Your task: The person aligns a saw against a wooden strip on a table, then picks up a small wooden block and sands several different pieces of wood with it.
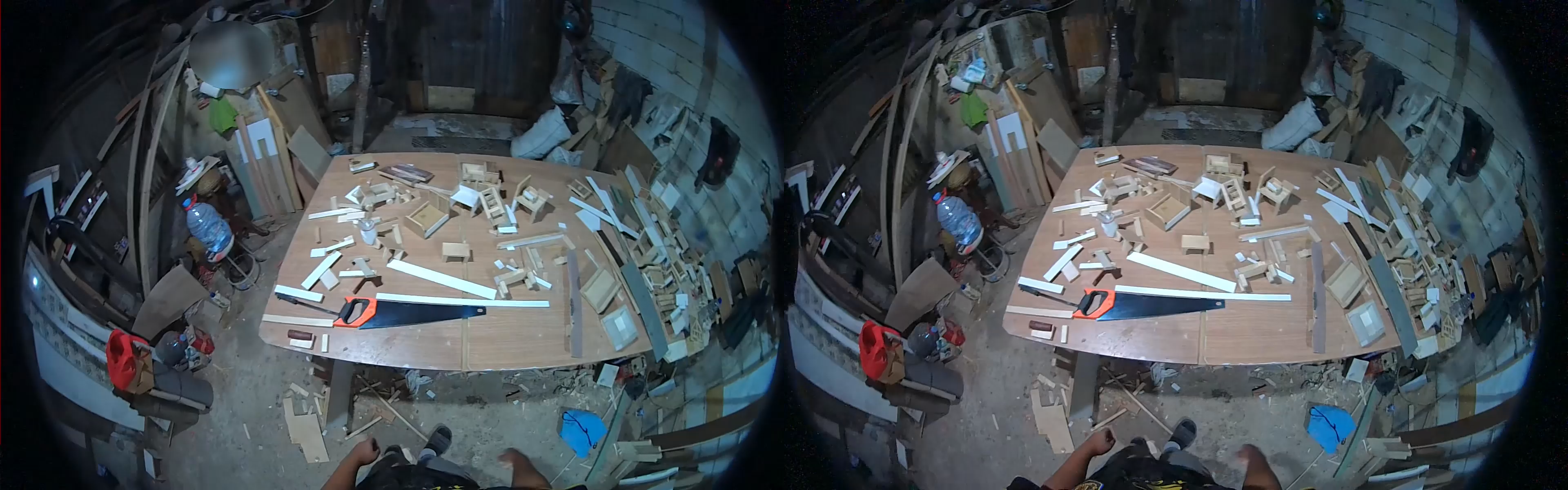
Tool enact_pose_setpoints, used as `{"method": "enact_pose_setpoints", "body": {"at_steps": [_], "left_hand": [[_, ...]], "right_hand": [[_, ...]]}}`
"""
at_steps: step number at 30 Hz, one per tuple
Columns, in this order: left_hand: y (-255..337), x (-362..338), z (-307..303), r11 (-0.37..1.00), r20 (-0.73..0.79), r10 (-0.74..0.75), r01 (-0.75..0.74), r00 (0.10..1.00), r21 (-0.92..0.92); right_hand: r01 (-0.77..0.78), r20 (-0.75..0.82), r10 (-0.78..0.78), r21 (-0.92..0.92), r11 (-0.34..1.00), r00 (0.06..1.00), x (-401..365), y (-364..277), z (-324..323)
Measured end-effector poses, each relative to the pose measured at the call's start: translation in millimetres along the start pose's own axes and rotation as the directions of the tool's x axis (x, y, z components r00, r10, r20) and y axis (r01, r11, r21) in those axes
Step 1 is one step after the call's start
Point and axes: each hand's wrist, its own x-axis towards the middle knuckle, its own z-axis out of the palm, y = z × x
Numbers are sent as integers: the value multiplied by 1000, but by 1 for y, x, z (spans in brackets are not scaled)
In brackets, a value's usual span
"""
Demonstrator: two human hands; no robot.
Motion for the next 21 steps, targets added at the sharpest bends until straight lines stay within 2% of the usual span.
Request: {"method": "enact_pose_setpoints", "body": {"at_steps": [1, 2, 3, 4, 5, 6, 7, 8, 9, 10, 11, 13, 14, 16, 17, 18, 19, 20, 21], "left_hand": [[-9, -16, -6, 998, 47, -66, 66, 997, 3], [-22, -37, -12, 990, 91, -142, 142, 986, 2], [-36, -47, -20, 991, 63, -135, 136, 989, -18], [-45, -51, -24, 988, 18, -136, 137, 990, -63], [-36, -57, -35, 938, -22, -317, 310, 948, -156], [-34, -67, -45, 931, -93, -341, 322, 935, -174], [-40, -74, -50, 971, -284, -201, 151, 938, -187], [-50, -79, -47, 985, -451, -147, 90, 880, -145], [-32, -92, -59, 961, -526, -215, 84, 822, -262], [-22, -106, -67, 945, -596, -183, -27, 782, -326], [-8, -126, -80, 909, -537, -237, -10, 809, -417], [-10, -152, -74, 907, -563, -212, -53, 798, -417], [-17, -162, -59, 889, -589, -270, -37, 762, -457], [-39, -184, -28, 809, -654, -189, -261, 732, -526], [-49, -210, -19, 803, -672, -230, -253, 703, -540], [-52, -237, -9, 783, -636, -292, -203, 715, -588], [-58, -256, 5, 754, -594, -351, -157, 724, -637], [-70, -276, 21, 748, -614, -388, -154, 688, -646], [-74, -300, 34, 728, -621, -423, -161, 660, -666]], "right_hand": [[12, 12, -11, -18, 1000, 1000, 10, 8, -23], [-130, -87, 164, 311, 941, 983, 18, 13, -37], [-209, -133, 353, 600, 772, 926, 20, 2, -48], [-201, -154, 328, 535, 821, 932, -12, 14, -83], [6, -225, 132, 523, 852, 965, -68, -40, -95], [199, -264, -74, 486, 851, 962, -130, -113, -94], [195, -232, -114, 368, 909, 966, -121, -134, -106], [208, -171, -188, 102, 973, 967, -120, -150, -108], [233, -94, -250, -160, 959, 964, -119, -170, -110], [252, -57, -263, -154, 955, 963, -120, -191, -105], [257, -21, -271, -257, 932, 962, -121, -209, -98], [190, -75, -190, -8, 982, 979, -124, -253, -74], [201, -54, -206, -81, 976, 977, -123, -274, -61], [259, -67, -273, -171, 951, 960, -119, -314, -20], [288, -73, -308, -206, 935, 949, -120, -329, 10], [422, 107, -411, -342, 840, 905, -111, -339, 31], [413, 114, -397, -279, 867, 911, -116, -352, 64], [398, 117, -381, -218, 891, 917, -122, -366, 98], [511, 245, -449, -359, 781, 859, -125, -379, 128]]}}
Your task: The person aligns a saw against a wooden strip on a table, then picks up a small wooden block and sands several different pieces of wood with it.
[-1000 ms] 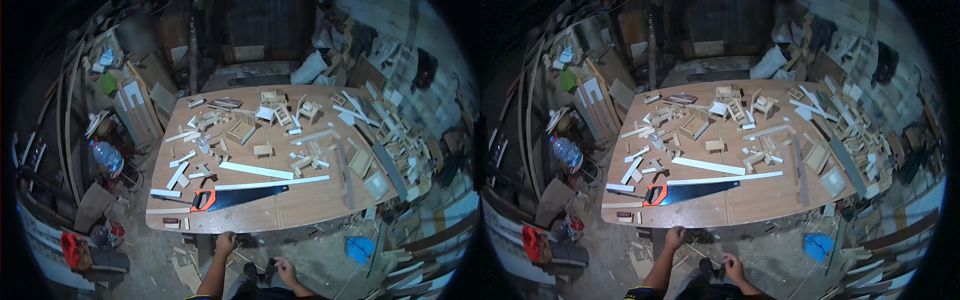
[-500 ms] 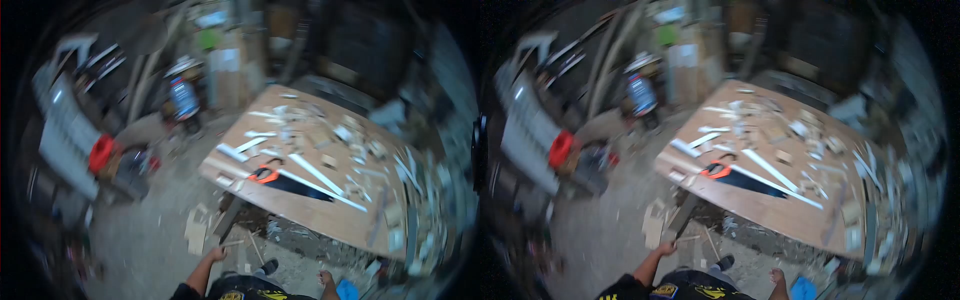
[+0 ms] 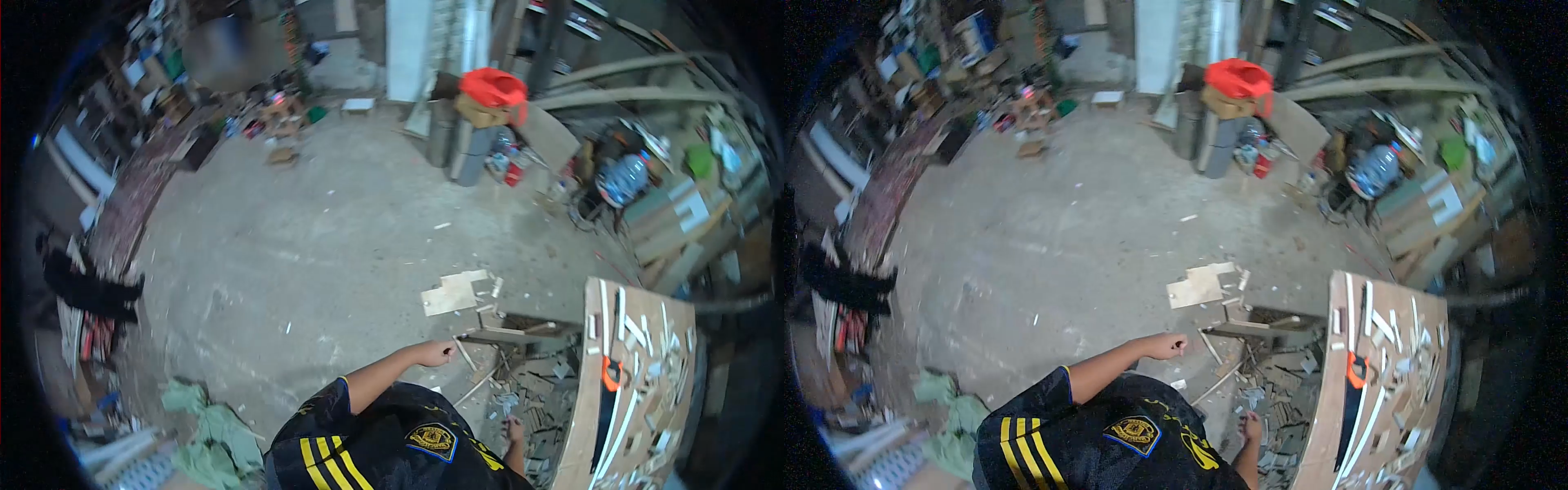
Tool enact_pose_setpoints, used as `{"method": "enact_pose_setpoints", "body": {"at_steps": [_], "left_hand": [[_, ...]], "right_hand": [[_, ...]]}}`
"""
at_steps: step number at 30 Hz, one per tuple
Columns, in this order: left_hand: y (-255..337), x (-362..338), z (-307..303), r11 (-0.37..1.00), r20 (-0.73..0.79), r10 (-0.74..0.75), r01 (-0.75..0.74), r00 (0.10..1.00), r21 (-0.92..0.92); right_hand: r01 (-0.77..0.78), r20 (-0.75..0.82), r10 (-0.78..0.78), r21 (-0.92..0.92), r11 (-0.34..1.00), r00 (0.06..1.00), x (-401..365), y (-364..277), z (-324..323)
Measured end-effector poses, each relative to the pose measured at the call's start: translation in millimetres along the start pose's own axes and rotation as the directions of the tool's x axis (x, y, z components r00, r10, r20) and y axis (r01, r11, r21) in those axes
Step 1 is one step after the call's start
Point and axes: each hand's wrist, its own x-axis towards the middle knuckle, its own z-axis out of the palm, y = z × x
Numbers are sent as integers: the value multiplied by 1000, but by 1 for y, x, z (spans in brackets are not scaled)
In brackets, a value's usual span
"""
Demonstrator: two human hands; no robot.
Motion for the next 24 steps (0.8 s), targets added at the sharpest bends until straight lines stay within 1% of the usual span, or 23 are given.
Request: {"method": "enact_pose_setpoints", "body": {"at_steps": [1, 2, 3, 4, 6, 8, 10, 11, 12, 13, 14, 15, 16, 17, 18, 19, 20, 22, 23, 24], "left_hand": [[-4, -21, -20, 1000, -49, -26, 26, 998, -7], [-7, -40, -37, 999, -101, -54, 53, 993, -14], [-13, -57, -52, 992, -142, -119, 123, 983, 18], [-16, -74, -70, 990, -181, -139, 140, 974, -6], [-23, -108, -96, 983, -275, -174, 182, 946, 4], [-47, -133, -114, 982, -349, -186, 186, 919, -35], [-58, -156, -129, 978, -461, -207, 202, 863, -60], [-61, -168, -135, 974, -471, -223, 215, 853, -70], [-63, -176, -140, 967, -494, -255, 227, 831, -116], [-66, -182, -145, 959, -510, -283, 234, 812, -159], [-68, -186, -149, 957, -503, -289, 240, 815, -162], [-72, -189, -150, 960, -535, -276, 202, 798, -193], [-75, -190, -149, 961, -558, -262, 162, 787, -223], [-78, -188, -149, 961, -525, -260, 164, 810, -223], [-82, -184, -149, 935, -521, -338, 214, 784, -284], [-83, -176, -148, 905, -502, -408, 264, 762, -335], [-85, -167, -148, 910, -436, -391, 269, 811, -316], [-89, -150, -150, 883, -501, -342, 89, 795, -461], [-90, -140, -157, 890, -434, -316, 105, 844, -444], [-91, -128, -165, 888, -418, -309, 102, 854, -448]], "right_hand": [[129, 114, -112, -159, 979, 987, 7, -23, 24], [139, 143, -112, -197, 970, 983, 12, -42, 45], [122, 189, -78, -233, 965, 979, 6, -64, 73], [107, 233, -43, -267, 958, 971, 0, -85, 101], [127, 301, -19, -345, 930, 953, 1, -107, 143], [153, 367, 5, -400, 904, 930, 5, -124, 188], [188, 419, 17, -442, 877, 908, -13, -139, 222], [146, 348, 76, -567, 810, 934, -24, -151, 244], [148, 357, 83, -574, 805, 930, -22, -152, 253], [173, 432, 115, -572, 802, 895, -16, -151, 258], [189, 496, 149, -566, 803, 855, -10, -149, 258], [190, 547, 149, -514, 836, 824, 3, -143, 258], [180, 524, 148, -523, 833, 838, 7, -143, 262], [202, 490, 124, -560, 803, 863, 11, -142, 264], [209, 443, 98, -592, 778, 891, 9, -145, 265], [205, 447, 106, -593, 779, 888, 11, -146, 263], [195, 446, 113, -588, 785, 888, 17, -146, 258], [146, 391, 166, -653, 743, 905, 52, -128, 251], [118, 367, 190, -672, 731, 910, 59, -128, 248], [97, 351, 217, -692, 715, 911, 67, -131, 247]]}}
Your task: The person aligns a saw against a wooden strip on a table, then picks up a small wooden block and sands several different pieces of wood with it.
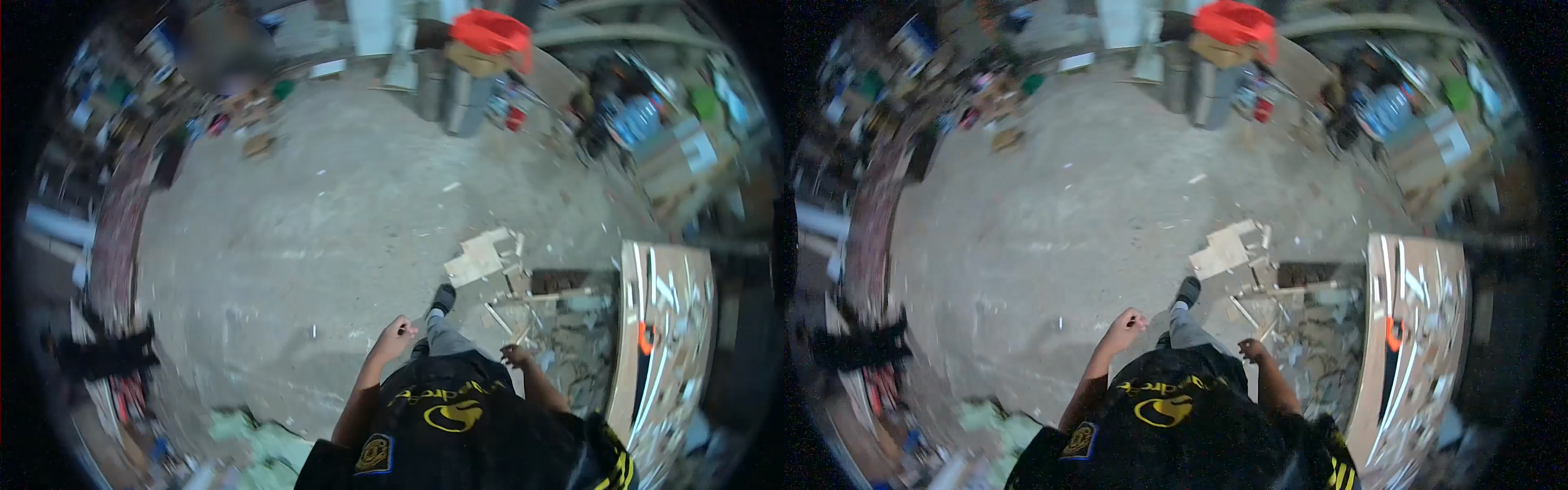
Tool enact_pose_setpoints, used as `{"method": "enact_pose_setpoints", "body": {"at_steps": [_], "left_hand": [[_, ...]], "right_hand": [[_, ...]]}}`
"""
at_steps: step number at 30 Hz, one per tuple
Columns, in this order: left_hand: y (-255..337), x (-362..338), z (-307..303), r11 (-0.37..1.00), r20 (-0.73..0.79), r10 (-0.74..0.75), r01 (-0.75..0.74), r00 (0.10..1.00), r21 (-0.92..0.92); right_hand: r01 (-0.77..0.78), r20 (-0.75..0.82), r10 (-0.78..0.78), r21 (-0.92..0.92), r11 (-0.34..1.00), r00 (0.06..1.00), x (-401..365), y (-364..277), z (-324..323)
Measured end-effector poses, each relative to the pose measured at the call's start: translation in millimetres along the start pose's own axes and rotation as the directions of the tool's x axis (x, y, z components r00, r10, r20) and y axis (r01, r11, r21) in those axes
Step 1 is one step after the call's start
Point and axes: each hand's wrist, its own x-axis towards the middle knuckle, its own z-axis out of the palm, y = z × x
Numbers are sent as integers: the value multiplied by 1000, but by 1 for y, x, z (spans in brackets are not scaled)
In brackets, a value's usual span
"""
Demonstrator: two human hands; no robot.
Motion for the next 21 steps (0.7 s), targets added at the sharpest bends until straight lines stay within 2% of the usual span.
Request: {"method": "enact_pose_setpoints", "body": {"at_steps": [2, 4, 5, 6, 8, 9, 13, 14, 15, 16, 18, 20, 21], "left_hand": [[10, 27, -1, 1000, 65, -14, 13, 998, 16], [25, 60, -8, 991, 78, 25, -35, 997, 129], [56, 74, -8, 978, 64, -92, 78, 994, 192], [66, 92, -13, 973, 99, -110, 87, 989, 214], [83, 132, -23, 960, 128, -19, -18, 992, 280], [97, 156, -27, 955, 162, -18, -31, 987, 294], [151, 211, -37, 924, 86, -5, -28, 996, 382], [162, 226, -36, 918, 43, 15, -31, 999, 394], [160, 240, -39, 938, 48, 22, -37, 999, 344], [166, 249, -32, 937, 78, 30, -55, 997, 346], [174, 267, -20, 960, 31, -51, 41, 998, 278], [152, 293, -25, 935, 126, -77, 28, 989, 355], [145, 310, -28, 909, 179, -106, 22, 978, 417]], "right_hand": [[8, -64, 1, 135, 991, 998, 18, 2, -9], [-56, -74, 77, 254, 966, 994, 22, -21, -24], [-76, -88, 104, 275, 959, 991, 32, -31, -31], [-98, -97, 132, 294, 951, 987, 43, -38, -35], [-10, -170, 64, 302, 953, 983, 41, -70, -53], [29, -193, 29, 292, 956, 981, 41, -90, -65], [89, -230, -12, 328, 941, 973, 49, -141, -100], [174, -263, -69, 403, 899, 962, 44, -151, -108], [262, -305, -123, 469, 844, 944, 40, -161, -118], [266, -326, -110, 483, 834, 939, 40, -168, -126], [309, -356, -149, 449, 838, 922, 40, -174, -135], [300, -376, -110, 493, 817, 920, 46, -168, -143], [225, -351, -18, 560, 797, 936, 52, -160, -147]]}}
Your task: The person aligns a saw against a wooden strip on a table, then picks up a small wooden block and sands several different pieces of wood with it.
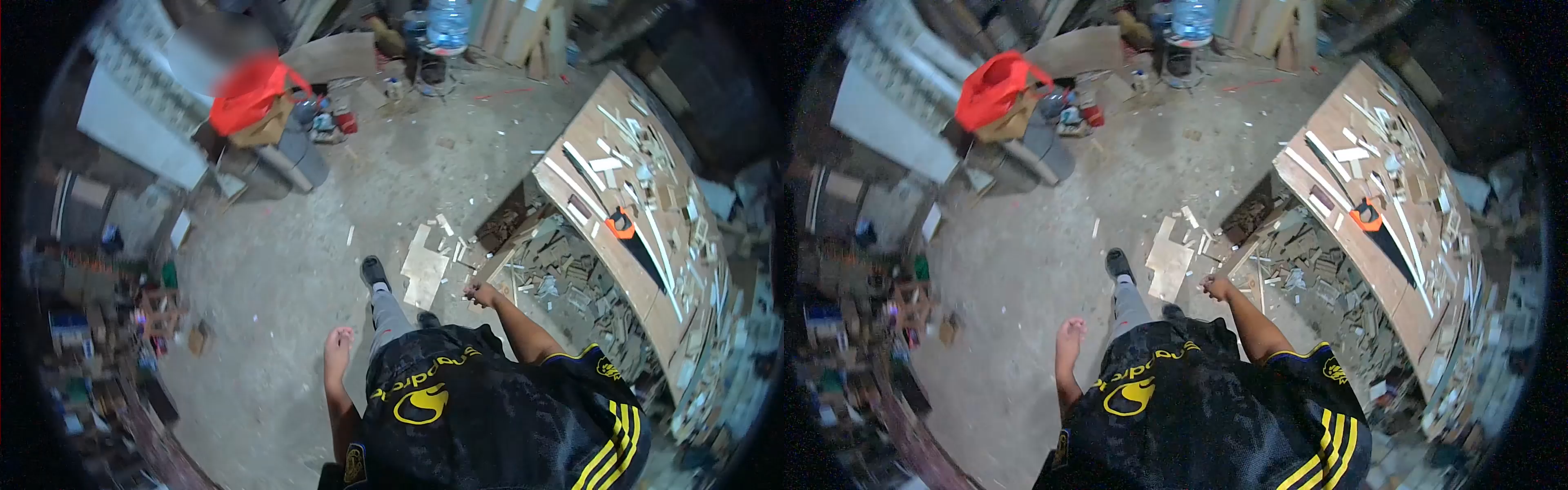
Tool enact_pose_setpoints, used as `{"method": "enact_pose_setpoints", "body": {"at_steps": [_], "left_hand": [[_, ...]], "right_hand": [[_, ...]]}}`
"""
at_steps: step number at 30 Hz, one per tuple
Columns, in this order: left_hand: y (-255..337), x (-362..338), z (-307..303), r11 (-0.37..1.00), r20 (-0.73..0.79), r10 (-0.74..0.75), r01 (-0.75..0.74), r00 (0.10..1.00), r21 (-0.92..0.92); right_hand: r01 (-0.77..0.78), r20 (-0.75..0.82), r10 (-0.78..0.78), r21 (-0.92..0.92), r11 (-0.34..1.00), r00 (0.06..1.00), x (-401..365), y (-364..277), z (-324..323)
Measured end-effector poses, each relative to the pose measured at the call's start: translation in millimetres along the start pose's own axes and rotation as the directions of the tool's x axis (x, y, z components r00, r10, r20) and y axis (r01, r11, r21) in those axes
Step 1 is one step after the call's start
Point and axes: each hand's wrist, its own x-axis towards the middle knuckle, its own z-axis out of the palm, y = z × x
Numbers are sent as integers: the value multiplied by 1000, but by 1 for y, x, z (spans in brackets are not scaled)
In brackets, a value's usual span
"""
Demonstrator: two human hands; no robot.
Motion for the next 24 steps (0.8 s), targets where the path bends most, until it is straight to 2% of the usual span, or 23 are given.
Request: {"method": "enact_pose_setpoints", "body": {"at_steps": [1, 3, 5, 6, 7, 9, 10, 13, 14, 15, 17, 18, 19, 21, 24], "left_hand": [[4, 15, -5, 1000, 41, 19, -20, 999, 21], [15, 44, -11, 997, 126, -74, 76, 989, -16], [21, 80, -25, 994, 148, -85, 94, 985, -51], [25, 102, -31, 989, 129, -99, 112, 987, -101], [26, 125, -37, 992, 167, -70, 86, 984, -94], [36, 197, -49, 964, 81, -177, 189, 981, -185], [57, 240, -54, 977, 125, -134, 152, 983, -150], [99, 343, -69, 978, 139, -141, 159, 980, -132], [111, 392, -77, 998, 197, 10, 2, 980, -59], [123, 435, -83, 987, 259, 152, -158, 954, -1], [196, 483, -82, 973, 359, 227, -193, 906, -128], [229, 500, -78, 963, 361, 248, -270, 899, 13], [261, 516, -71, 922, 374, 281, -356, 884, 150], [314, 537, -48, 912, 406, 299, -384, 863, 144], [353, 560, 1, 903, 474, 334, -421, 815, 87]], "right_hand": [[-93, -26, 94, 47, 995, 995, 9, 8, -6], [-135, -58, 142, 117, 984, 988, 35, 39, -14], [-151, -57, 143, -184, 971, 988, 55, 61, -24], [-298, -39, 299, -275, 914, 954, 72, 73, -32], [-309, -73, 301, -241, 920, 951, 74, 64, -37], [-97, -174, 22, -439, 893, 984, 78, 30, -46], [-110, -223, 23, -387, 915, 975, 79, 8, -45], [-308, -408, 228, -141, 941, 884, 78, -42, -51], [-328, -436, 284, -29, 944, 854, 93, -48, -48], [-335, -453, 293, -12, 942, 842, 100, -61, -57], [-98, -371, 175, 217, 971, 912, 113, -84, -49], [-137, -372, 201, 191, 972, 906, 103, -116, -50], [-54, -458, 123, 161, 986, 880, 116, -119, -45], [-47, -510, 141, 192, 980, 848, 117, -148, -43], [18, -488, 158, 337, 941, 858, 145, -141, -31]]}}
